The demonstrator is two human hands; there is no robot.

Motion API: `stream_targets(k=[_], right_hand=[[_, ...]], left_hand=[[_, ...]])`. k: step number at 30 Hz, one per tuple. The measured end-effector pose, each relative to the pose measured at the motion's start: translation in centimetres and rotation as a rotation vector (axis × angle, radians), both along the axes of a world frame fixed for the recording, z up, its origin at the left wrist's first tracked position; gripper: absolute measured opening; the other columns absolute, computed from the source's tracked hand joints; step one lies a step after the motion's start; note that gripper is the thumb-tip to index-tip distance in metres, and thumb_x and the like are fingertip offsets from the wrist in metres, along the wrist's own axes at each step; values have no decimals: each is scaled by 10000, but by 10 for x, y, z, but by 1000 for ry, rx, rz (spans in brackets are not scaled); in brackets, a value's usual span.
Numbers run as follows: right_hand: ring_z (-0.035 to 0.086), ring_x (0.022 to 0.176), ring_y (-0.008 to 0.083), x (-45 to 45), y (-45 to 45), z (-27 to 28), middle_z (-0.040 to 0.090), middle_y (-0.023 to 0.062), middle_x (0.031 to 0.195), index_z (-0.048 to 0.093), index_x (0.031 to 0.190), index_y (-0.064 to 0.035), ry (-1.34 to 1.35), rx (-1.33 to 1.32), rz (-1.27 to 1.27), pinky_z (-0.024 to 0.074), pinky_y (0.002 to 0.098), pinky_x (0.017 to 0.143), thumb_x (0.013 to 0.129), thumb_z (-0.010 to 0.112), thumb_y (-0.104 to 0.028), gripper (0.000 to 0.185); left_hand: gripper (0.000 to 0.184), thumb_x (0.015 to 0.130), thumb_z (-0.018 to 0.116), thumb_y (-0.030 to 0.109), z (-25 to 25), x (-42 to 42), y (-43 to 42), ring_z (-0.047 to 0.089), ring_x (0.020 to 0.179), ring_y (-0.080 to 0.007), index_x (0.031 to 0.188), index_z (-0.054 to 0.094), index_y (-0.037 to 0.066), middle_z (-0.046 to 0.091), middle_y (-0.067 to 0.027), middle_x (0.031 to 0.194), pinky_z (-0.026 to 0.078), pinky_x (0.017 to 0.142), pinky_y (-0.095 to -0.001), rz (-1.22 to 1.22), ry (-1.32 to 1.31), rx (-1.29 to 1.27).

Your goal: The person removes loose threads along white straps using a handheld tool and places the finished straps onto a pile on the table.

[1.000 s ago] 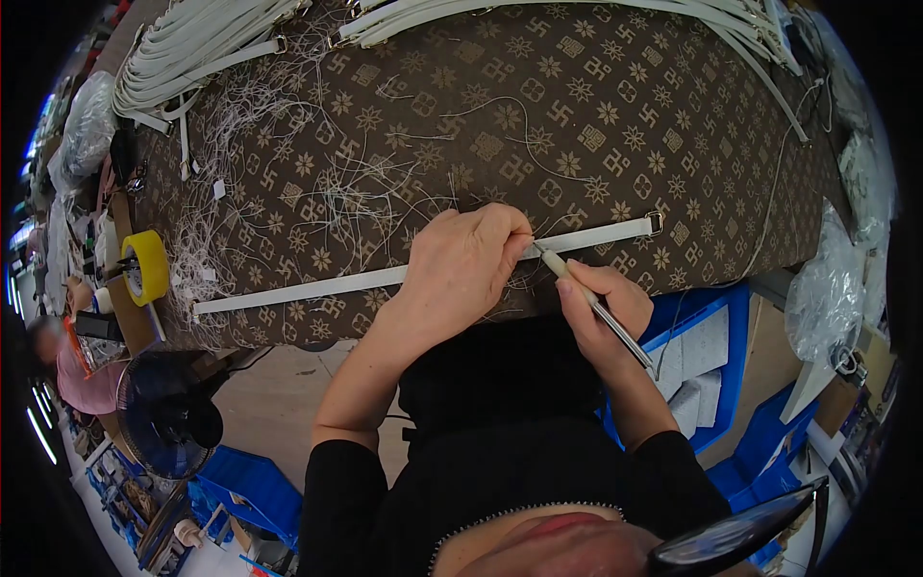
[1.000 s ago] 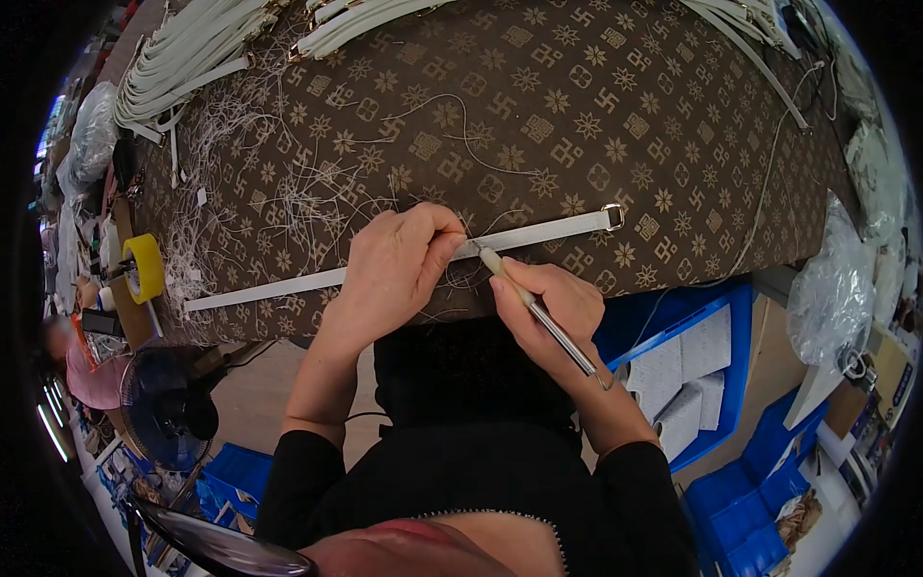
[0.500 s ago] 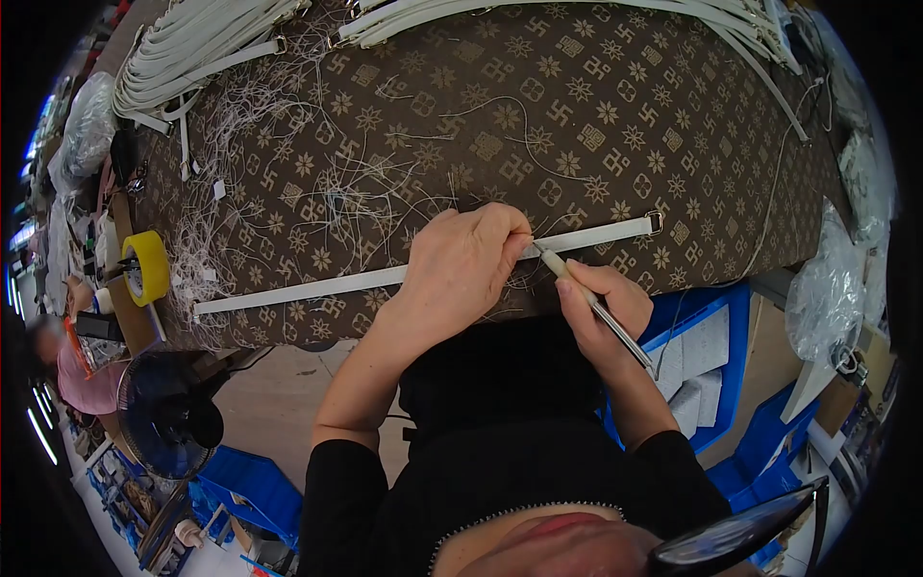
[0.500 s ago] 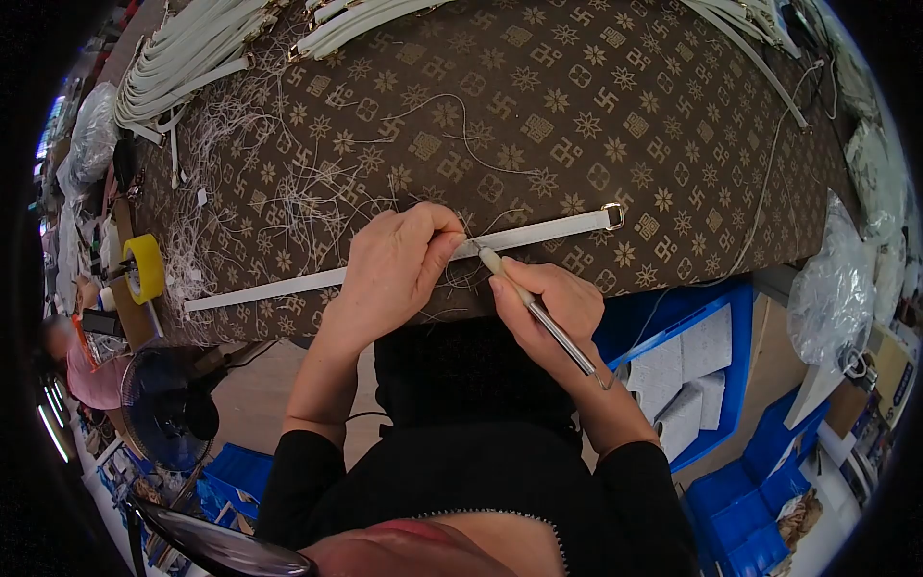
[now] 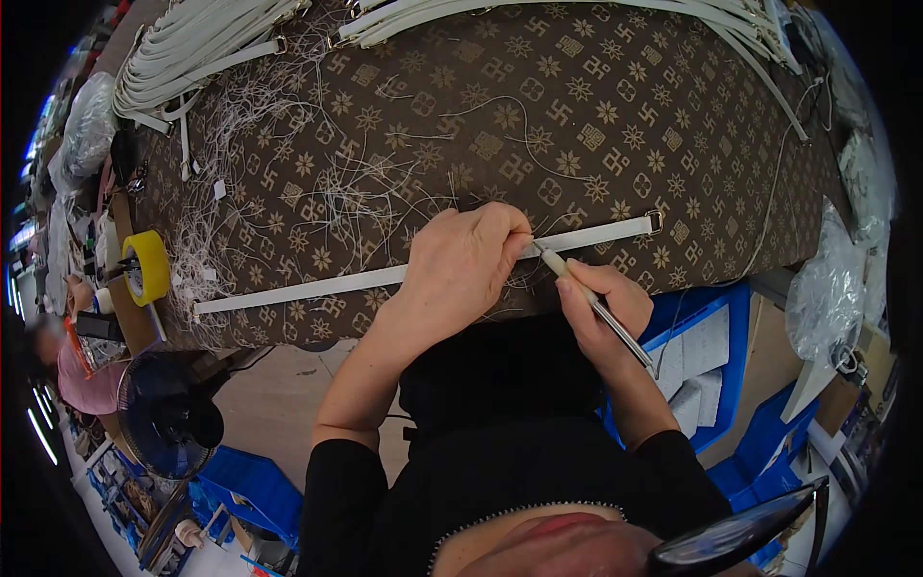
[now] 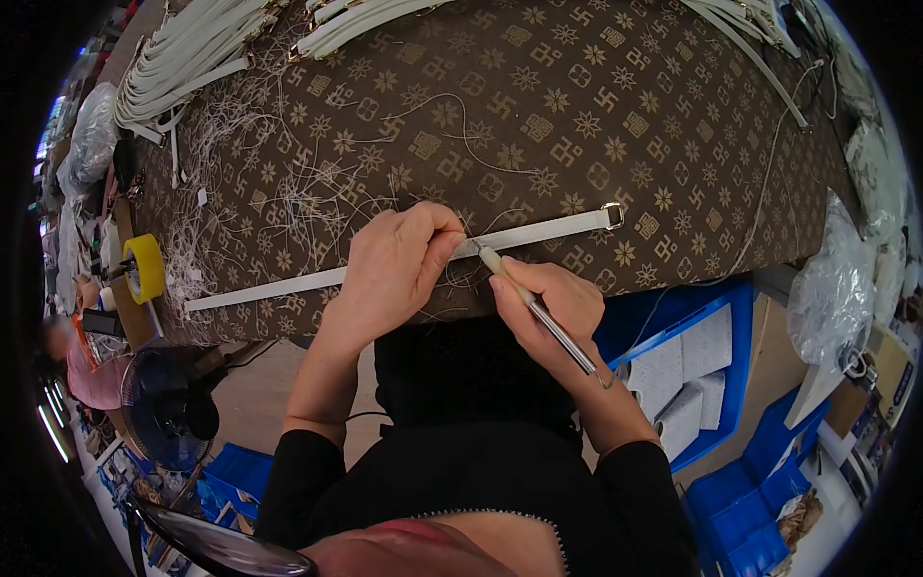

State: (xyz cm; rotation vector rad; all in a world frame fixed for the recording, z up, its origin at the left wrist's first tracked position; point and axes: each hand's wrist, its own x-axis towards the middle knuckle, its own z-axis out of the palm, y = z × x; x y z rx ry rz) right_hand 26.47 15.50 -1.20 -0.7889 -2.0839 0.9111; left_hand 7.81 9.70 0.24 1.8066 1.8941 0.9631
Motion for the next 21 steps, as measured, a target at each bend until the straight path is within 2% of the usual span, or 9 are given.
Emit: stream_targets(k=[2, 15, 17, 21], right_hand=[[623, 565, 160, 0, 0, -1, 673, 113, 717, 663, 932, -7, 13, -22, 10, 460, 246, 527, 767, 742, -22, 183], [628, 574, 166, 2, -1, 1, 675, 114, 726, 660, 932, -7, -20, -81, -1, 465, 250, 533, 770, 742, -24, 182], [632, 537, 182, -2, 1, 1, 663, 104, 685, 666, 899, -2, 9, -6, -6, 474, 259, 494, 746, 764, -40, 185], [637, 542, 187, -1, 1, 2, 667, 107, 693, 666, 897, -1, -7, -20, 3, 476, 260, 496, 743, 765, -34, 186]], left_hand=[[103, 889, 616, 117, 0, 0, 0, 586, 618, -234, 923, 525, 83, 597, -40, 725, 420, 585, -343, 1, -3, 1], [105, 887, 615, 105, 0, 0, 0, 586, 615, -230, 922, 518, 84, 598, -38, 723, 418, 581, -342, -3, -2, 9], [108, 886, 616, 104, -1, 0, 0, 585, 614, -230, 922, 516, 84, 598, -38, 723, 418, 580, -342, -4, -2, 10], [115, 882, 620, 102, -1, 0, 0, 584, 609, -232, 923, 514, 84, 597, -38, 723, 417, 577, -342, -4, -5, 12]])
